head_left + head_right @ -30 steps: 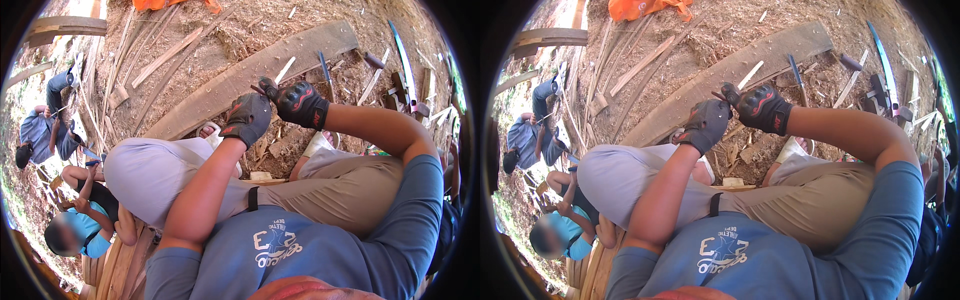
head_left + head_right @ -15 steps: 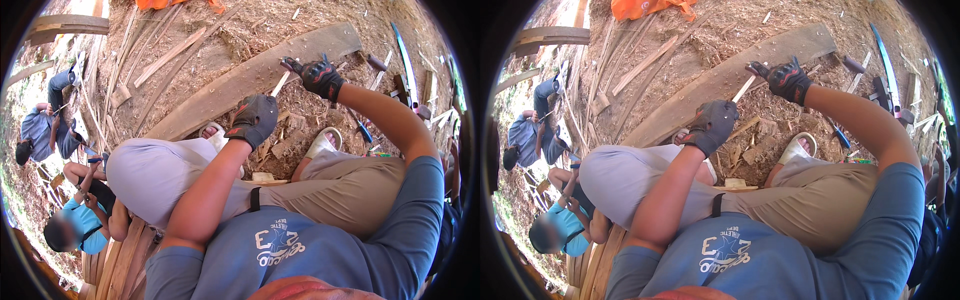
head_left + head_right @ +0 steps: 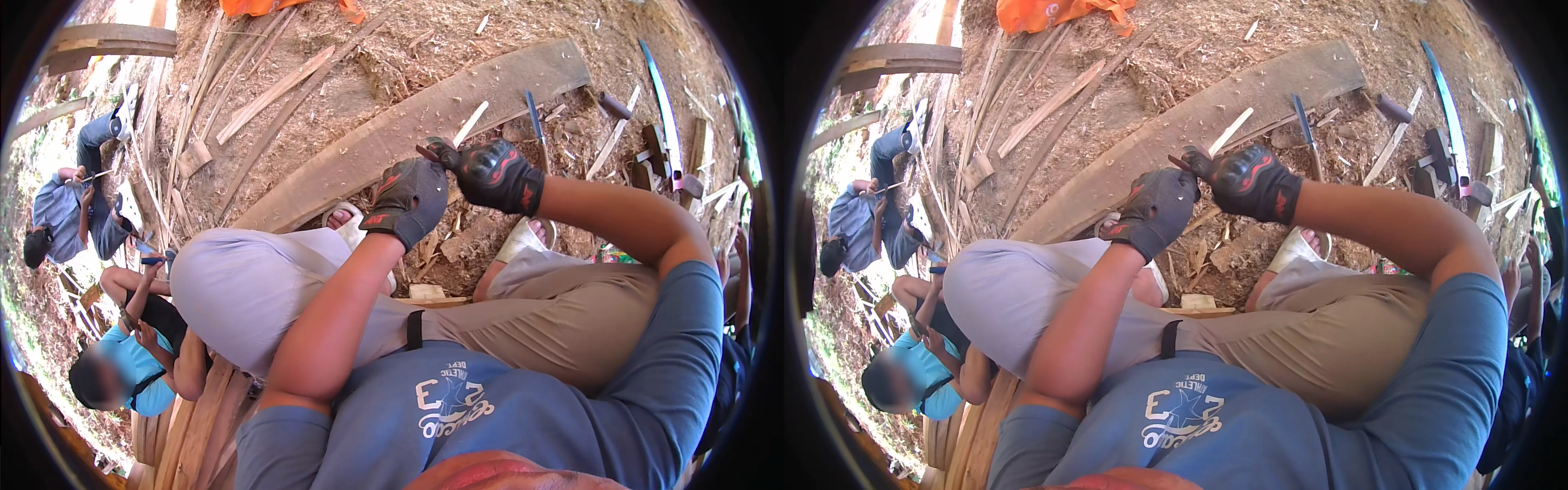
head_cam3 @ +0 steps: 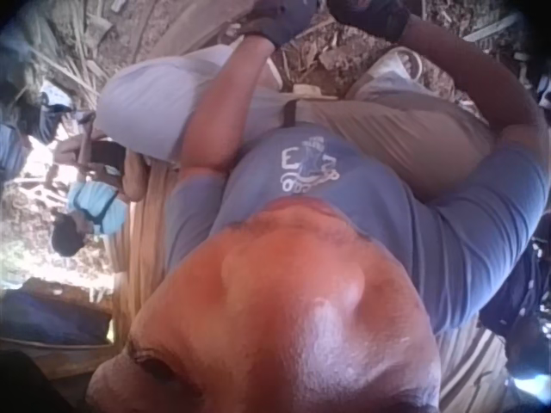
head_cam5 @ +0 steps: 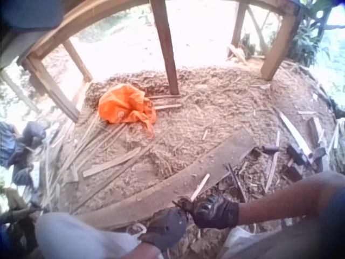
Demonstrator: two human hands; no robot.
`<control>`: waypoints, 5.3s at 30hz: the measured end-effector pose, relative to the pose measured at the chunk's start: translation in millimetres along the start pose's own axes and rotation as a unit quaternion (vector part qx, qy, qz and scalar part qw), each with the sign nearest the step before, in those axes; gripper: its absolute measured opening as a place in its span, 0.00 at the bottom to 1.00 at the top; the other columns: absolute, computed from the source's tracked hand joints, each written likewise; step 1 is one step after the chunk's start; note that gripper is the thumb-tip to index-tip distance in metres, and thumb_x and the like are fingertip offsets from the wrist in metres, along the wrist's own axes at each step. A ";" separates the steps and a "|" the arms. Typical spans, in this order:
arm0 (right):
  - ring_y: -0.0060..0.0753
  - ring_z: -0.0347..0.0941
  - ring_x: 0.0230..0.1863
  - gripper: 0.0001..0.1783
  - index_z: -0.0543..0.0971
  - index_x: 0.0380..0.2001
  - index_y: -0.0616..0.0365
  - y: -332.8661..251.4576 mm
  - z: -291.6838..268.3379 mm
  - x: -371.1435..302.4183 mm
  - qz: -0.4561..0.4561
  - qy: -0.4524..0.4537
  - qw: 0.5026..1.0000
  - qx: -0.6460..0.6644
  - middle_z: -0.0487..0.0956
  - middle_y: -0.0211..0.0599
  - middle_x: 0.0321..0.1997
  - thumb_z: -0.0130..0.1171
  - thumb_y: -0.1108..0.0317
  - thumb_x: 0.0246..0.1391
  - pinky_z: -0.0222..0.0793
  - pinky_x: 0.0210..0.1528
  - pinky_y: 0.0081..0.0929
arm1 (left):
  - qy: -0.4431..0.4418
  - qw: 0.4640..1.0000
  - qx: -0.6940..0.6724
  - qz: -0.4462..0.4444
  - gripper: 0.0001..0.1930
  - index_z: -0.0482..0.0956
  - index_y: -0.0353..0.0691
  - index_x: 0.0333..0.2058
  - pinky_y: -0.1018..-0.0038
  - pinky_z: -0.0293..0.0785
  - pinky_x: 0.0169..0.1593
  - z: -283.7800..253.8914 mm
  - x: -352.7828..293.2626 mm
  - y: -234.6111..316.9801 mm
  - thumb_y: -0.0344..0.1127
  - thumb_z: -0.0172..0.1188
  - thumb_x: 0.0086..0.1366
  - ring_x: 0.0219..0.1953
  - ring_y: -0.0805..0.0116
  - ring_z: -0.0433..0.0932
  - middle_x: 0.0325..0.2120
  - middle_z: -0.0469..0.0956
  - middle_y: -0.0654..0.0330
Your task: The person sits on the ground and uses a small axe to shave and shape a thin wooden stick. They repeatedly strike the wood to remove shavings and then use a sanding block to smooth the surface of the stick.
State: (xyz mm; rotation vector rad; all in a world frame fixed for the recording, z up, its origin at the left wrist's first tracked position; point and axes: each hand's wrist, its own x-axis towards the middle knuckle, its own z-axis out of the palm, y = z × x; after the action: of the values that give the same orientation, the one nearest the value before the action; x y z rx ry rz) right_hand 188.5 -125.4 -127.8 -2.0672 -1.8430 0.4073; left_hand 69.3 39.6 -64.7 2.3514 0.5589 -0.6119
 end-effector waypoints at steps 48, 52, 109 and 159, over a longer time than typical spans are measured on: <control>0.45 0.86 0.36 0.43 0.57 0.78 0.36 21.6 -6.3 -10.5 0.126 -0.104 0.986 0.024 0.82 0.47 0.61 0.47 0.75 0.59 0.83 0.40 0.44 | 0.134 0.969 0.191 0.080 0.08 0.82 0.45 0.31 0.53 0.78 0.32 16.6 -14.6 17.3 0.40 0.59 0.64 0.27 0.50 0.84 0.24 0.84 0.53; 0.44 0.84 0.32 0.41 0.61 0.76 0.35 54.0 -12.8 -21.7 0.168 -0.188 0.968 0.008 0.83 0.45 0.58 0.48 0.74 0.60 0.82 0.36 0.42 | 0.160 0.962 0.206 0.086 0.08 0.82 0.45 0.31 0.53 0.78 0.31 27.3 -21.2 17.3 0.40 0.59 0.64 0.26 0.51 0.84 0.24 0.83 0.54; 0.38 0.86 0.32 0.39 0.58 0.78 0.40 62.7 0.3 -36.7 0.155 -0.138 0.976 0.065 0.81 0.45 0.63 0.45 0.74 0.64 0.80 0.30 0.36 | 0.193 0.940 0.234 0.158 0.07 0.80 0.46 0.27 0.56 0.73 0.25 29.4 -20.6 25.0 0.38 0.58 0.63 0.20 0.55 0.80 0.20 0.80 0.58; 0.38 0.85 0.40 0.36 0.53 0.80 0.47 89.4 11.2 -41.5 0.174 -0.167 0.970 0.000 0.79 0.63 0.60 0.41 0.69 0.70 0.80 0.37 0.27 | 0.109 0.970 0.209 0.068 0.11 0.81 0.46 0.31 0.53 0.77 0.35 5.5 -11.1 33.9 0.45 0.59 0.68 0.30 0.49 0.85 0.26 0.84 0.53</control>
State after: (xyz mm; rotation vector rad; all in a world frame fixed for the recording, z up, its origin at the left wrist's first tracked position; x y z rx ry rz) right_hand 258.8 -174.9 -177.2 -2.4489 -1.6377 0.8943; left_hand 76.8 9.4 -46.4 2.8511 0.3854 -0.4430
